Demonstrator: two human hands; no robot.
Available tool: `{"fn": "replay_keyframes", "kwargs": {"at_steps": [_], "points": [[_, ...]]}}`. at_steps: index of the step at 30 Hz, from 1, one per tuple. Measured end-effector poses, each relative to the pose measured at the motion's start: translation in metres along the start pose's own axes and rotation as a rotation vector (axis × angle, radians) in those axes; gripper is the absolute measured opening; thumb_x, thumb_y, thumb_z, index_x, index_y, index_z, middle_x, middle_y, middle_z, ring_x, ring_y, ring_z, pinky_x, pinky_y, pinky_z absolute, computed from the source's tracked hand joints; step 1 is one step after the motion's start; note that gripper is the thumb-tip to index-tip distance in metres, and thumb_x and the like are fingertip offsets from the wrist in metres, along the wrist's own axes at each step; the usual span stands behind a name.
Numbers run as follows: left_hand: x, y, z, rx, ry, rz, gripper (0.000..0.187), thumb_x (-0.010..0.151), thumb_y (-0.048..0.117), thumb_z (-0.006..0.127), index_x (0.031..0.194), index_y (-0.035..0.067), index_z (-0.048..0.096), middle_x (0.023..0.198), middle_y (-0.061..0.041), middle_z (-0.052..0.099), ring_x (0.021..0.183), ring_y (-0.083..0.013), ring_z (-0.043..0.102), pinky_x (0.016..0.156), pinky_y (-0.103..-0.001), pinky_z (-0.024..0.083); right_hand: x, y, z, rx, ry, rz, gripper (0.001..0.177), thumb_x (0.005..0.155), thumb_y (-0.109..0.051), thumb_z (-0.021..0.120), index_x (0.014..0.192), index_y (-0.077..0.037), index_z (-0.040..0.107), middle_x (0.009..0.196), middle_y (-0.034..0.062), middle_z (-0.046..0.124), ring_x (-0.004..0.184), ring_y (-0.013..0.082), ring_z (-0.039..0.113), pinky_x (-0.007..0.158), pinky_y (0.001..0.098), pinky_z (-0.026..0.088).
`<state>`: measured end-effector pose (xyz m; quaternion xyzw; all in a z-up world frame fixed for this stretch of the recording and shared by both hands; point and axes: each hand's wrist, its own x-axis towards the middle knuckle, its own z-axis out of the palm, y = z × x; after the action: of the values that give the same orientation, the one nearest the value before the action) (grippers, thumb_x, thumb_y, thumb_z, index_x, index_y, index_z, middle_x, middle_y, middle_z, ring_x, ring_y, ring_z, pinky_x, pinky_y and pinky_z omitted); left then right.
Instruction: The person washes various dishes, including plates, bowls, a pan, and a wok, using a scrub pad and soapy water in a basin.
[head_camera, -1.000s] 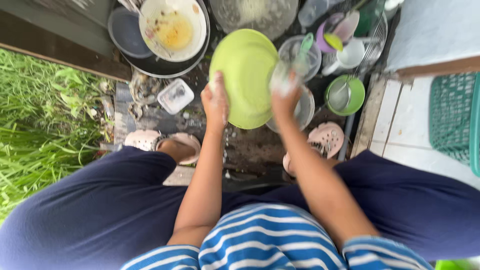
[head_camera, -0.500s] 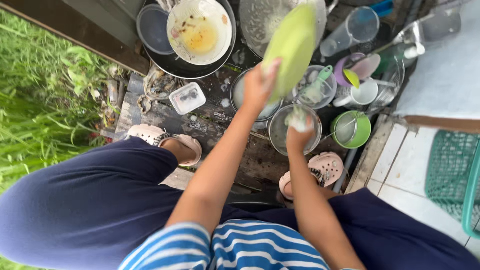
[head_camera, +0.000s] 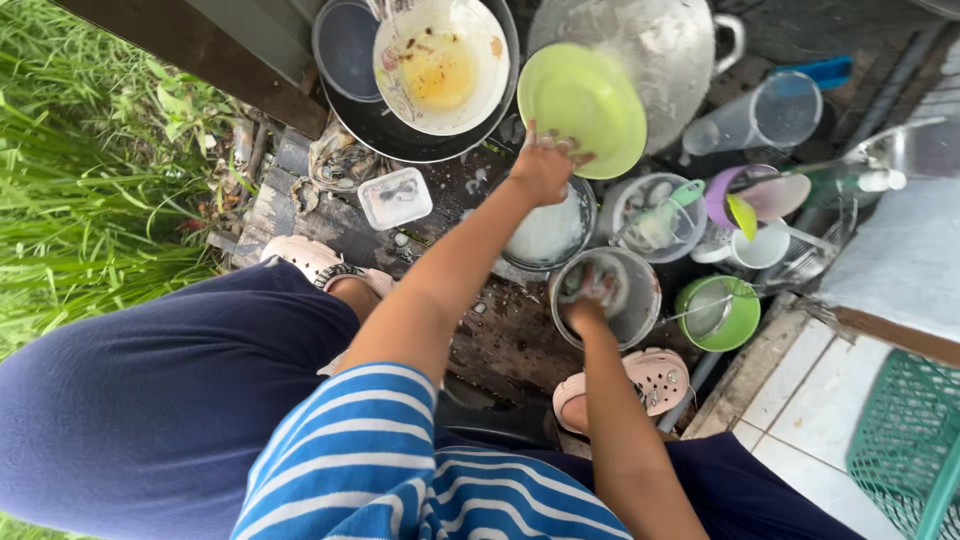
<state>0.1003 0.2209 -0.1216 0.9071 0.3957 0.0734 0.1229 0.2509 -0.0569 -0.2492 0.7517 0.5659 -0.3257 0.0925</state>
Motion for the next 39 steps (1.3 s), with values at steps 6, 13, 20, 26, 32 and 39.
{"fn": "replay_keyframes", "kwargs": {"at_steps": [6, 13, 20, 26, 32, 39], "points": [[-0.021, -0.132, 0.05, -0.495, 0.003, -1.092, 0.045, 0.099, 0.015, 0.051, 0.141, -0.001, 0.053, 0.129, -0.022, 0.068, 0.121, -0.0374, 0.066, 0.107, -0.047, 0.052, -0.001, 0.008, -0.007, 0.245, -0.119, 0.218, 0.101, 0.079, -0.03, 0.072, 0.162, -0.024, 0.015, 0.168, 0.0198, -0.011, 0.152, 0.0529, -0.008, 0.118, 0.0523, 0.016], [-0.039, -0.229, 0.088, -0.578, 0.4, -1.506, 0.07, 0.08, 0.017, 0.072, 0.142, 0.004, 0.042, 0.133, -0.025, 0.043, 0.114, -0.0447, 0.057, 0.097, -0.048, 0.053, 0.006, -0.001, -0.003, 0.269, 0.022, 0.283, 0.113, 0.075, -0.029, 0.082, 0.162, -0.029, 0.01, 0.165, 0.023, -0.019, 0.153, 0.0526, -0.01, 0.121, 0.0519, 0.026], [-0.037, -0.217, 0.086, -0.36, 0.339, -1.536, 0.058, 0.082, 0.025, 0.074, 0.128, -0.003, 0.052, 0.135, -0.019, 0.048, 0.122, -0.04, 0.051, 0.1, -0.048, 0.051, 0.004, 0.001, 0.005, 0.228, 0.057, 0.292, 0.109, 0.077, -0.032, 0.082, 0.163, -0.026, 0.015, 0.167, 0.0252, -0.014, 0.151, 0.0561, -0.007, 0.124, 0.0545, 0.02], [-0.037, -0.251, 0.081, -0.635, 0.319, -1.717, 0.06, 0.087, 0.033, 0.073, 0.127, -0.009, 0.056, 0.128, -0.02, 0.06, 0.115, -0.0347, 0.064, 0.099, -0.043, 0.057, 0.009, 0.001, 0.008, 0.193, 0.025, 0.328, 0.102, 0.085, -0.031, 0.077, 0.164, -0.023, 0.013, 0.167, 0.0271, -0.015, 0.152, 0.0559, -0.009, 0.123, 0.0604, 0.016], [-0.021, -0.201, 0.065, -0.385, 0.054, -1.594, 0.054, 0.092, 0.035, 0.067, 0.133, 0.002, 0.057, 0.14, -0.023, 0.044, 0.121, -0.0326, 0.056, 0.095, -0.041, 0.059, 0.01, 0.005, 0.009, 0.213, -0.016, 0.34, 0.105, 0.083, -0.029, 0.078, 0.164, -0.027, 0.01, 0.165, 0.0254, -0.017, 0.15, 0.0568, -0.012, 0.125, 0.06, 0.013], [-0.033, -0.163, 0.08, 0.161, 0.007, -0.824, 0.038, 0.092, 0.033, 0.054, 0.127, 0.024, 0.063, 0.137, -0.007, 0.056, 0.128, -0.0338, 0.054, 0.106, -0.075, 0.026, 0.01, 0.012, 0.012, 0.268, -0.017, 0.333, 0.109, 0.077, -0.024, 0.077, 0.163, -0.029, 0.01, 0.167, 0.0231, -0.02, 0.153, 0.0552, -0.012, 0.123, 0.0549, 0.018]]}}
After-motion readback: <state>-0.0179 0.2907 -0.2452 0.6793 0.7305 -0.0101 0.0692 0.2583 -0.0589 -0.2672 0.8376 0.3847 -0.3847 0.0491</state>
